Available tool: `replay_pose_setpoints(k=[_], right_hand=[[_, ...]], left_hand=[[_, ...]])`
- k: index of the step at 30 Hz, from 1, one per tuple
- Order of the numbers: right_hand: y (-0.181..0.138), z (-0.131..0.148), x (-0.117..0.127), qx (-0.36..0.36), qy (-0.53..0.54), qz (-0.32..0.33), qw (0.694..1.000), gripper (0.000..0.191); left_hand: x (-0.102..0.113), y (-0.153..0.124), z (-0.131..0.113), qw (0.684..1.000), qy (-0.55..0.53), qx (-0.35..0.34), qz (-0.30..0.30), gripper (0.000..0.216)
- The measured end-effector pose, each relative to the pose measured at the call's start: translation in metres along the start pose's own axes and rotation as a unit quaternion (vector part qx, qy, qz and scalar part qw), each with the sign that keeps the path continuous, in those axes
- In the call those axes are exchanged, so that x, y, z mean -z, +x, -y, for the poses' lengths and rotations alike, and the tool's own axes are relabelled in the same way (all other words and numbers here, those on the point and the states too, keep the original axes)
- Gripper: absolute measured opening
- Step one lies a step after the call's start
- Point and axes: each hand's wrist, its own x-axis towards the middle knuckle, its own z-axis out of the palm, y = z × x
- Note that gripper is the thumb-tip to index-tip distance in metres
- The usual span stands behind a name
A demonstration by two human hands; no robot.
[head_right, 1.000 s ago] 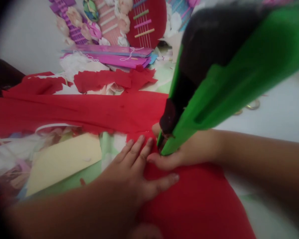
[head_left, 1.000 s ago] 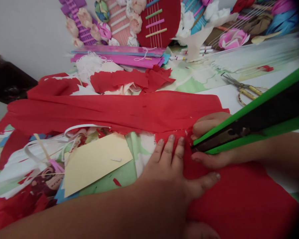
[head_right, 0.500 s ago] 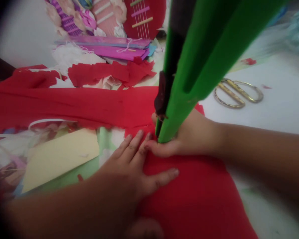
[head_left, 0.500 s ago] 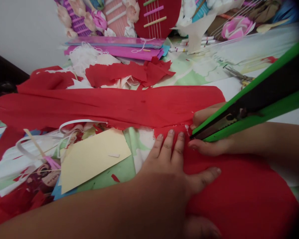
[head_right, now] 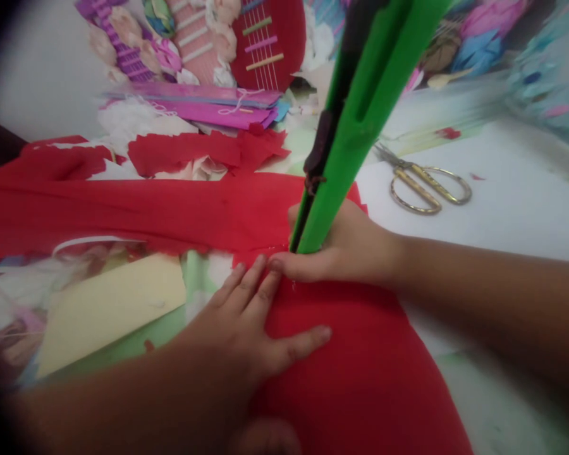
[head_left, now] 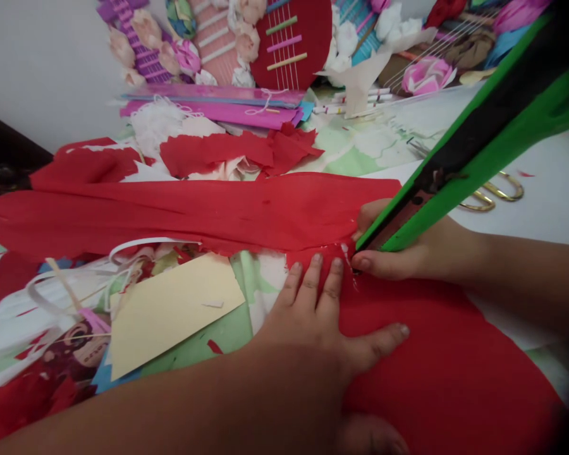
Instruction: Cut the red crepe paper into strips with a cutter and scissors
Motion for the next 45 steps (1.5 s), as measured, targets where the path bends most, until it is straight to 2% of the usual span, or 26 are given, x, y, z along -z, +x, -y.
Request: replay_pose_setpoints(k=[2,5,8,12,15,17,20,24,28,33,36,39,45], right_hand=[[-0.001,-0.002,0.001,0.030,0.019,0.034,0.999,0.039],[-0.001,-0.001,0.003,0.077,0.012,0.101,0.992,0.039],[0.000,0.001,0.003,0.064,0.015,0.131,0.989,0.041],[0.001,0.003,0.003,0.051,0.035,0.130,0.990,0.041],[-0.001,0.001,0.003,0.057,0.011,0.136,0.989,0.039],[-0.003,-0.001,0.002,0.061,-0.011,0.132,0.989,0.036],[-0.004,-0.002,-0.001,0.078,-0.038,0.116,0.989,0.031],[-0.005,-0.001,-0.005,0.089,-0.091,0.108,0.986,0.028],[-0.006,0.002,-0.005,0.062,-0.107,0.118,0.985,0.025],[-0.007,0.004,-0.004,0.027,-0.084,0.126,0.988,0.027],[-0.006,0.005,-0.004,0.013,-0.093,0.088,0.992,0.031],[-0.005,0.006,-0.004,0.013,-0.094,0.079,0.992,0.033],[-0.001,0.007,-0.003,0.009,-0.093,0.065,0.993,0.035]], left_hand=[[-0.009,0.004,0.000,1.000,-0.005,0.004,-0.003,0.053],[-0.015,0.010,0.000,1.000,-0.015,0.023,0.012,0.052],[-0.007,0.011,0.001,0.999,-0.033,0.014,0.042,0.048],[0.005,0.009,0.003,0.996,-0.042,-0.012,0.074,0.050],[0.006,0.008,0.004,0.996,-0.037,-0.020,0.073,0.056],[0.004,0.009,0.003,0.996,-0.049,-0.016,0.076,0.052],[0.001,0.012,0.001,0.994,-0.077,0.013,0.076,0.046],[-0.004,0.015,0.000,0.990,-0.103,0.047,0.086,0.051],[-0.007,0.016,0.001,0.988,-0.111,0.042,0.095,0.054],[-0.005,0.018,0.000,0.980,-0.126,0.098,0.117,0.071],[0.003,0.016,0.001,0.983,-0.114,0.055,0.136,0.058],[0.010,0.015,0.002,0.981,-0.113,0.024,0.155,0.044],[0.011,0.017,0.002,0.979,-0.123,0.029,0.157,0.042]])
